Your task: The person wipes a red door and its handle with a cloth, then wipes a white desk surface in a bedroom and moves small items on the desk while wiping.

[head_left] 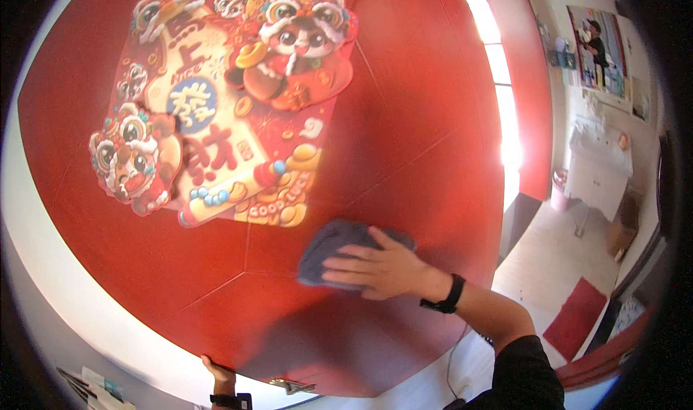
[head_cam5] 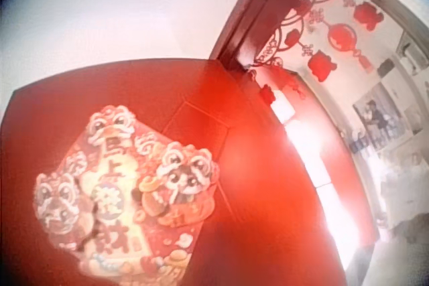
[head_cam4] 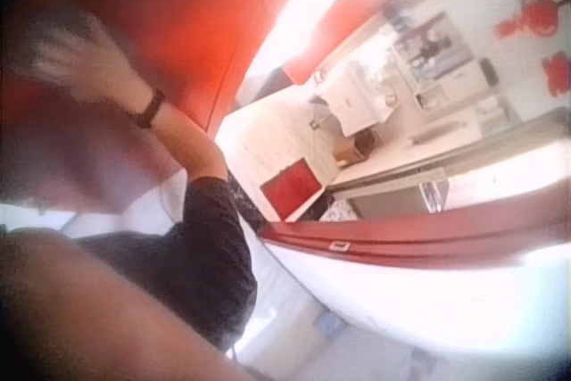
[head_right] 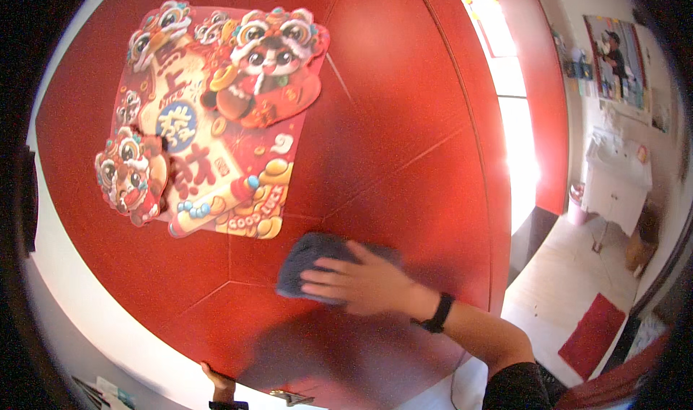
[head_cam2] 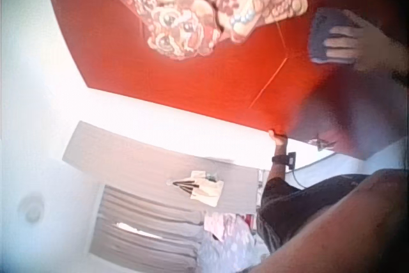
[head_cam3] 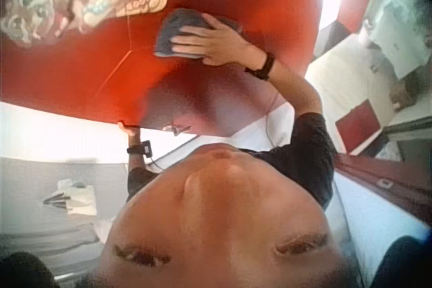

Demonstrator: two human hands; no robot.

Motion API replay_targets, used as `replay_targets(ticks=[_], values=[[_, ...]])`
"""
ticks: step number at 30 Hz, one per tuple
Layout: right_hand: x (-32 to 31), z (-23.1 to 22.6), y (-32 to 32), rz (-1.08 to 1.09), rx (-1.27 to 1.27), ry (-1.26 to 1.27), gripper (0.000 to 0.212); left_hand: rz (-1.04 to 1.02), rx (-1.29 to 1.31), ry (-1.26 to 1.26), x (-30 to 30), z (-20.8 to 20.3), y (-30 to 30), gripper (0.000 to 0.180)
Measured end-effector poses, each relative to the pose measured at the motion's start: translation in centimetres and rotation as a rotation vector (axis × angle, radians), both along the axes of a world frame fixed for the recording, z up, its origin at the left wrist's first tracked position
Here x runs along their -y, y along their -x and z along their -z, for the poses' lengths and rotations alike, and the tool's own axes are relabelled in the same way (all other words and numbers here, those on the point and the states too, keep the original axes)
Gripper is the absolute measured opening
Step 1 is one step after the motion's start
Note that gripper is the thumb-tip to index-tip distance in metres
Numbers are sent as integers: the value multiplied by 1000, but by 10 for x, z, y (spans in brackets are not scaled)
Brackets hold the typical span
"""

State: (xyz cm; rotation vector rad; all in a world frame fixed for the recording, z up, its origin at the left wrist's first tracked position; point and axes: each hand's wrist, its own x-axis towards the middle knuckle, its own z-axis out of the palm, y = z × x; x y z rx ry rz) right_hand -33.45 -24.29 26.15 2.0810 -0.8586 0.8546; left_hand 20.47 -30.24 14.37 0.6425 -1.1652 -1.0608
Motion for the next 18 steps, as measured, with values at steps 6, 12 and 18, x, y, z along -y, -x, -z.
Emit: replay_targets(ticks=[6, 12, 18], values=[[-11, -66, 125, 161, 73, -53, 90, -252, -58, -37, 6, 19, 4, 88], [11, -199, 183, 224, 374, 282, 88, -289, -125, 3, -5, 14, 7, 88], [81, -414, 229, 229, 412, 541, 75, -330, -215, 61, 15, 16, 35, 80]])
